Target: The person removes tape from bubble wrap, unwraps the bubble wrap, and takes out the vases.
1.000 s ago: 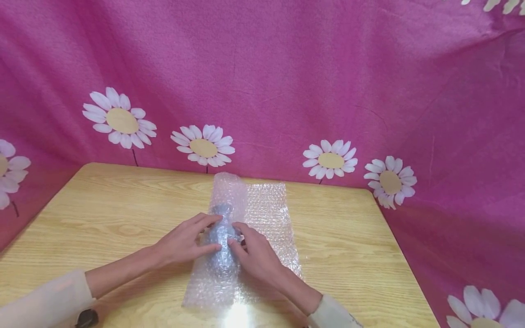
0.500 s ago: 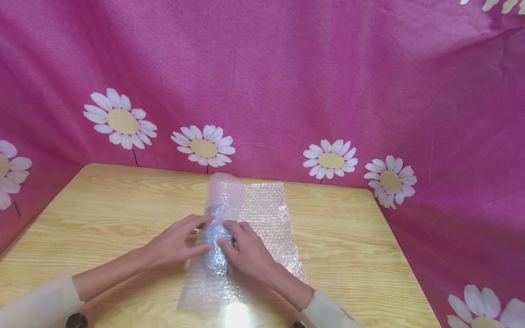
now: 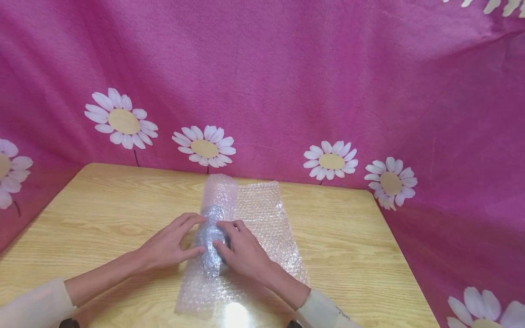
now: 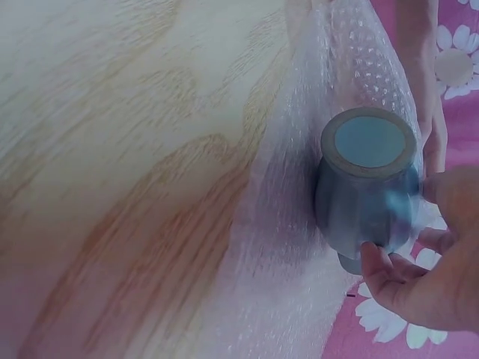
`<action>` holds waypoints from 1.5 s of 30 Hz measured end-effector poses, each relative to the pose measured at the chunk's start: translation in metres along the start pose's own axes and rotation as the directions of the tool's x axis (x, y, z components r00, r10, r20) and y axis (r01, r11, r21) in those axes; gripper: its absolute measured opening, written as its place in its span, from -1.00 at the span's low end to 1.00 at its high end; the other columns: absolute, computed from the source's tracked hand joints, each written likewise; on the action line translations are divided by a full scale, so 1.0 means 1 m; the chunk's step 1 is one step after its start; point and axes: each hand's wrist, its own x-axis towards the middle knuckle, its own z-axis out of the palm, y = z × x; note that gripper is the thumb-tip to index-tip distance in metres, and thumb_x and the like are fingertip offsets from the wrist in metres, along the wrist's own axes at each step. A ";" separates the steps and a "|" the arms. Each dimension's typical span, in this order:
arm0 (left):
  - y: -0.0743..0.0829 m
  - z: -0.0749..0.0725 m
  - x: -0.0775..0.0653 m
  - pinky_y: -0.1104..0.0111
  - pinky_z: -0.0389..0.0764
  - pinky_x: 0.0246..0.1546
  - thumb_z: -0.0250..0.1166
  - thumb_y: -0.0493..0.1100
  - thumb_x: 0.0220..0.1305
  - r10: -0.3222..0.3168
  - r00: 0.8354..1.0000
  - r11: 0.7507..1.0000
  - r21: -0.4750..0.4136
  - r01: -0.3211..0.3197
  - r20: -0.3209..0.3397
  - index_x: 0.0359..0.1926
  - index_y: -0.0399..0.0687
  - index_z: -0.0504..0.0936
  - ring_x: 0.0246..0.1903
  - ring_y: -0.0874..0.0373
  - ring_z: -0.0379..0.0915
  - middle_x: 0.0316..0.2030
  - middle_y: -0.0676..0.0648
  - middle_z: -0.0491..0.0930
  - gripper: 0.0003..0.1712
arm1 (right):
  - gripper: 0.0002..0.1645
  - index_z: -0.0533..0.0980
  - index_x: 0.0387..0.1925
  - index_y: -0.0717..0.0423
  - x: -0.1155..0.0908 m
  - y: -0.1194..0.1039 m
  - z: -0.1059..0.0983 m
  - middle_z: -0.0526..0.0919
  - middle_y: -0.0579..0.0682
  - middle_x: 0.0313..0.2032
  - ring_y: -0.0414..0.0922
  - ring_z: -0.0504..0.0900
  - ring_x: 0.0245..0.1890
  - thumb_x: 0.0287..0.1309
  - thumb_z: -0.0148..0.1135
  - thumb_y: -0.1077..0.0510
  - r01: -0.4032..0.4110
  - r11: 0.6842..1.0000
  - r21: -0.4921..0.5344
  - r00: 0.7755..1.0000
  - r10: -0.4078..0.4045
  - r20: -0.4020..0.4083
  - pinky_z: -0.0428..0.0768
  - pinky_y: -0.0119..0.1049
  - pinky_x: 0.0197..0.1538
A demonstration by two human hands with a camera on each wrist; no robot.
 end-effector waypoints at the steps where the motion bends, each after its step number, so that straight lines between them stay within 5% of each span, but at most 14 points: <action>1: 0.001 0.000 0.000 -0.02 0.61 0.01 0.38 0.23 0.19 0.012 1.000 1.000 0.020 -0.011 -0.011 0.42 0.05 0.37 0.28 -0.05 0.32 0.34 -0.08 0.32 -0.16 | -0.44 0.40 0.36 0.03 0.000 0.000 0.000 0.50 0.07 0.10 -0.14 0.59 -0.15 0.41 0.15 -0.04 0.000 1.000 0.004 1.000 0.000 0.002 0.63 -0.31 -0.12; 14: 0.005 0.002 0.008 -0.04 0.40 0.25 0.34 0.20 0.22 0.125 0.992 0.983 0.141 -0.120 -0.034 0.43 -0.01 0.37 0.40 -0.10 0.16 0.46 -0.16 0.19 -0.17 | -0.45 0.40 0.37 0.04 0.000 0.001 -0.001 0.50 0.06 0.07 -0.16 0.59 -0.18 0.44 0.12 -0.01 -0.004 1.000 0.020 1.000 0.004 0.005 0.62 -0.31 -0.12; 25: 0.016 0.008 0.019 0.08 0.17 0.40 0.15 0.31 0.34 0.209 0.977 0.959 0.186 -0.211 0.033 0.47 -0.21 0.27 0.46 -0.07 0.05 0.48 -0.18 0.17 -0.09 | -0.45 0.40 0.38 0.04 0.000 0.005 0.003 0.51 0.06 0.03 -0.17 0.61 -0.21 0.45 0.10 -0.02 0.010 1.000 0.019 1.000 -0.010 -0.019 0.64 -0.30 -0.11; 38: 0.016 0.013 0.018 0.11 0.19 0.40 0.14 0.24 0.39 0.210 0.975 0.959 0.178 -0.219 0.065 0.46 -0.31 0.24 0.44 -0.07 0.09 0.45 -0.22 0.21 -0.12 | -0.54 0.38 0.23 0.10 0.001 0.003 0.001 0.56 0.05 0.02 -0.15 0.63 -0.18 0.40 0.19 0.05 -0.052 0.995 0.089 0.998 0.054 -0.027 0.65 -0.30 -0.13; 45: 0.016 0.012 0.019 0.10 0.16 0.41 0.12 0.25 0.39 0.194 0.977 0.960 0.189 -0.207 0.084 0.47 -0.28 0.23 0.45 -0.07 0.07 0.46 -0.21 0.20 -0.12 | -0.53 0.37 0.27 0.05 -0.004 0.010 -0.006 0.56 0.04 0.11 -0.09 0.60 -0.04 0.47 0.05 -0.06 -0.125 0.987 0.100 0.992 0.125 0.010 0.62 -0.20 -0.03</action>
